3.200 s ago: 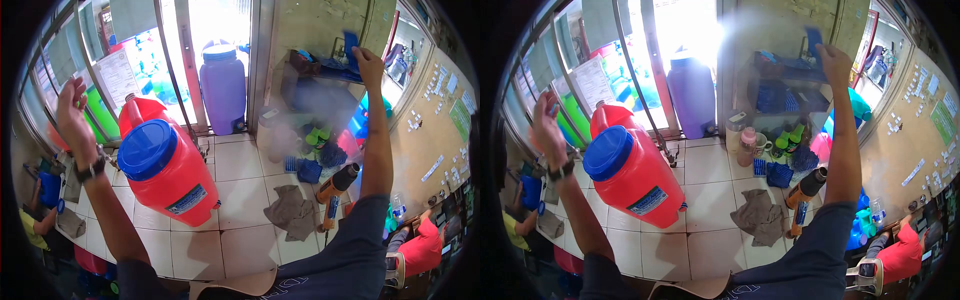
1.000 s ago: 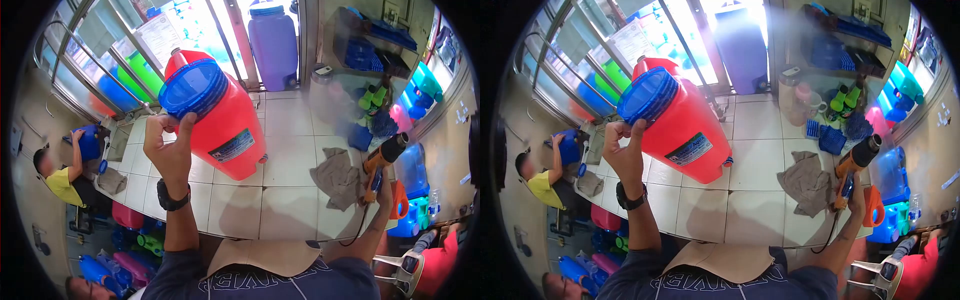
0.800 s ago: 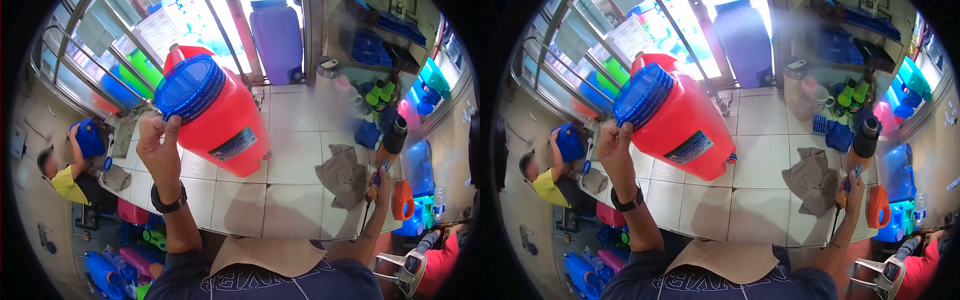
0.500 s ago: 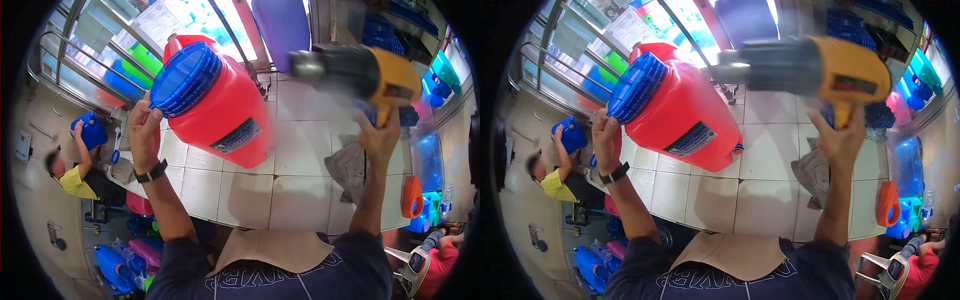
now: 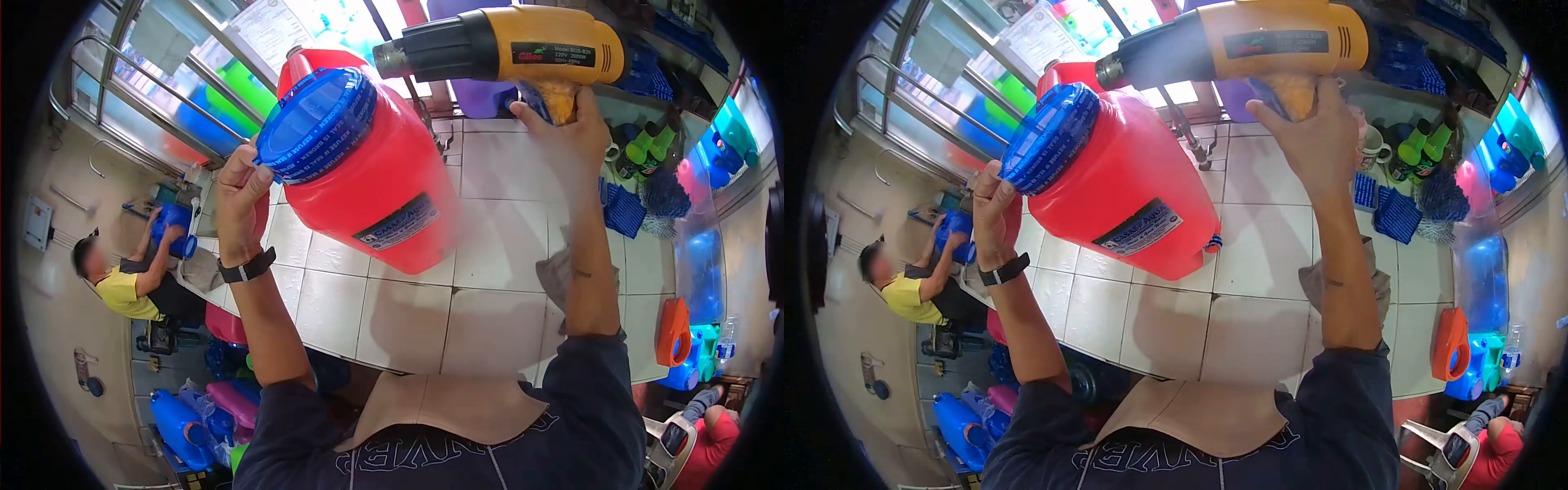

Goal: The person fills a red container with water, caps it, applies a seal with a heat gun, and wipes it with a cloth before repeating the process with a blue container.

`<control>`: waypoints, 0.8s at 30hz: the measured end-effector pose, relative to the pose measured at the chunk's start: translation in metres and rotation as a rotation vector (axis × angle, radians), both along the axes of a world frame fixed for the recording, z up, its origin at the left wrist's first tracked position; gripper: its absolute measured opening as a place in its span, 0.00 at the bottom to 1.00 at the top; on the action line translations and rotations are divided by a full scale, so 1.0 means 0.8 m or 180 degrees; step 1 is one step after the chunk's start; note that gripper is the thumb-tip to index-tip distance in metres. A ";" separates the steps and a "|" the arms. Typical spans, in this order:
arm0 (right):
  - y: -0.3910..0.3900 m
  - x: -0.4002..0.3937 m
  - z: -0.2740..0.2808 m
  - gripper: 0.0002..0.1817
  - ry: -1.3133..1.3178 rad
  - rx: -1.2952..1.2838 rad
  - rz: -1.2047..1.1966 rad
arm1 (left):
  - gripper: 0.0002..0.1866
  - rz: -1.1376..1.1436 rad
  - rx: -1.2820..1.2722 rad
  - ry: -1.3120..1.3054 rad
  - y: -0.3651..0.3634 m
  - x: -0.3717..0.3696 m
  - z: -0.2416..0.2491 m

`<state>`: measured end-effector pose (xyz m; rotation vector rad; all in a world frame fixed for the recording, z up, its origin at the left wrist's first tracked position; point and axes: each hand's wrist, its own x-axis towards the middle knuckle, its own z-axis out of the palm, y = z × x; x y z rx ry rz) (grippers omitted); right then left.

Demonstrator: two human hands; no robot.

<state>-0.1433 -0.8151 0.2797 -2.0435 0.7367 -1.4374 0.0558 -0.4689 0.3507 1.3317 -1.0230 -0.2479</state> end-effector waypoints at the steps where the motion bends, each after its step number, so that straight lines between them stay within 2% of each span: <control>1: -0.001 -0.001 -0.001 0.30 -0.0048 0.0051 0.0054 | 0.06 0.0065 -0.0002 0.0003 -0.001 -0.003 0.000; 7: 0.014 -0.026 -0.011 0.30 -0.0320 -0.0138 0.0173 | 0.07 0.0492 -0.0063 -0.0162 -0.014 -0.050 0.004; 10: 0.027 -0.041 -0.009 0.30 -0.0418 -0.0092 0.0201 | 0.11 0.1178 -0.0087 -0.0345 -0.020 -0.073 0.000; 11: 0.030 -0.044 -0.010 0.30 -0.0410 -0.0104 0.0203 | 0.11 0.1179 -0.0098 -0.0334 -0.024 -0.081 -0.003; 14: 0.036 -0.049 -0.015 0.29 -0.0501 0.0156 0.0221 | 0.13 0.1864 -0.0266 -0.1040 -0.039 -0.101 -0.013; 16: 0.041 -0.053 -0.013 0.29 -0.0487 0.0174 0.0225 | 0.12 0.1870 -0.0269 -0.1010 -0.041 -0.111 -0.019; 19: 0.044 -0.054 -0.009 0.28 -0.0492 0.0203 0.0240 | 0.12 0.2319 -0.0387 -0.1277 -0.047 -0.133 -0.029; 24: 0.050 -0.052 -0.012 0.29 -0.0448 0.0336 0.0225 | 0.08 0.2160 -0.0438 -0.1811 -0.043 -0.141 -0.036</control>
